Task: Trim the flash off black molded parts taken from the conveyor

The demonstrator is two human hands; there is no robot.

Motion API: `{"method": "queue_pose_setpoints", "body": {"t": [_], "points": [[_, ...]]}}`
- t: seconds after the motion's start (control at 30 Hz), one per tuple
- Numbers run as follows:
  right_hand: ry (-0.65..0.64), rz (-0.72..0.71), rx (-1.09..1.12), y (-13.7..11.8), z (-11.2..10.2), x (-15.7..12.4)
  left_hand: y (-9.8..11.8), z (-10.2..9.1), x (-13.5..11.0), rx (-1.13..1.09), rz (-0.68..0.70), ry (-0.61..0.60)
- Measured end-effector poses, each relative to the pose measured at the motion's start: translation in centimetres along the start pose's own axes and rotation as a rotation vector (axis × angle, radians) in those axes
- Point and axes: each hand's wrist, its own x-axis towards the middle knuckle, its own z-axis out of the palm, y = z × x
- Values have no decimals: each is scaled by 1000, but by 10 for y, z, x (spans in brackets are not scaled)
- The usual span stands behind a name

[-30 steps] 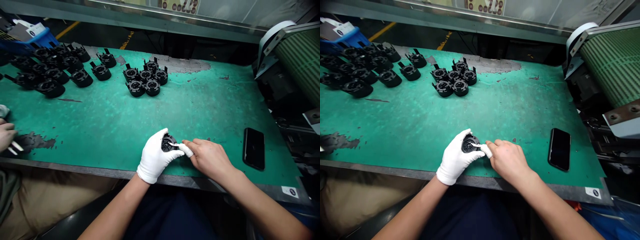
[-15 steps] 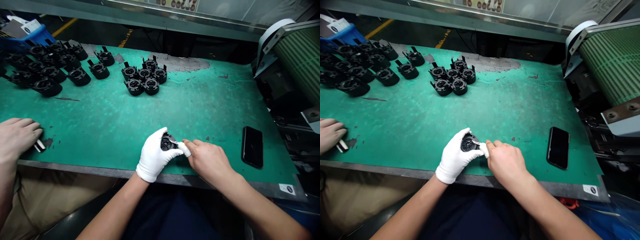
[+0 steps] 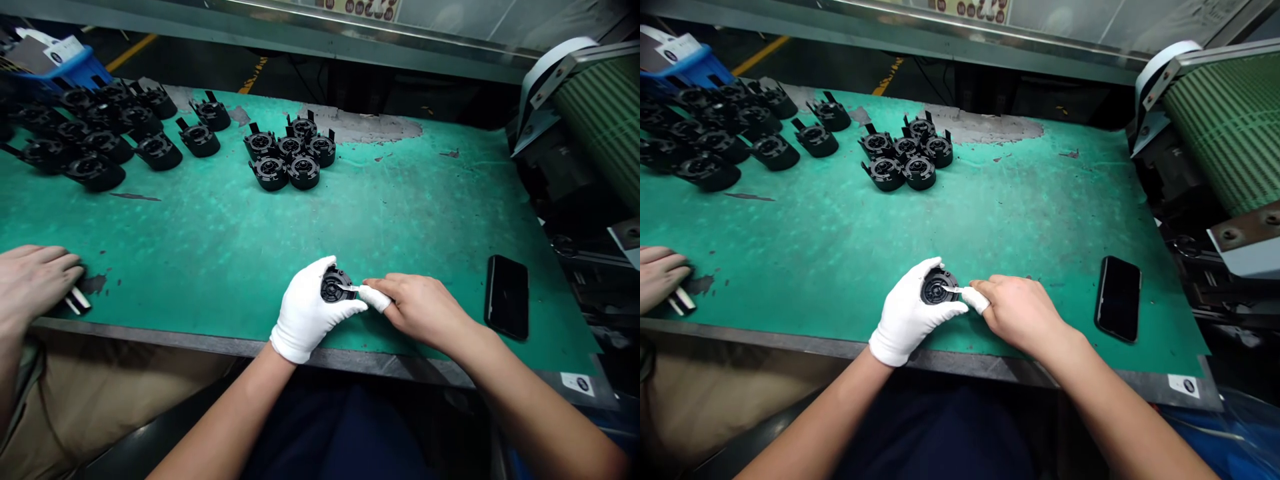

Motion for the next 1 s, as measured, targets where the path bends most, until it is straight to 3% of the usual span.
{"method": "queue_pose_setpoints", "body": {"t": [0.27,0.43,0.53,0.6,0.67,0.8,1.0], "points": [[35,173,-104,-29,1,-8,1,0,0,-7,-18,-14],[79,189,15,-18,7,-13,1,-1,1,57,3,6],[153,100,206,2,6,-18,-1,-15,15,66,111,-193],[128,4,287,12,4,-19,-3,-31,26,38,220,-408],[69,-70,307,17,3,-20,-4,-47,33,11,272,-512],[32,-114,279,8,8,-16,0,-54,16,-29,156,-371],[12,-139,195,0,15,-2,14,-9,-19,-120,-92,-114]]}}
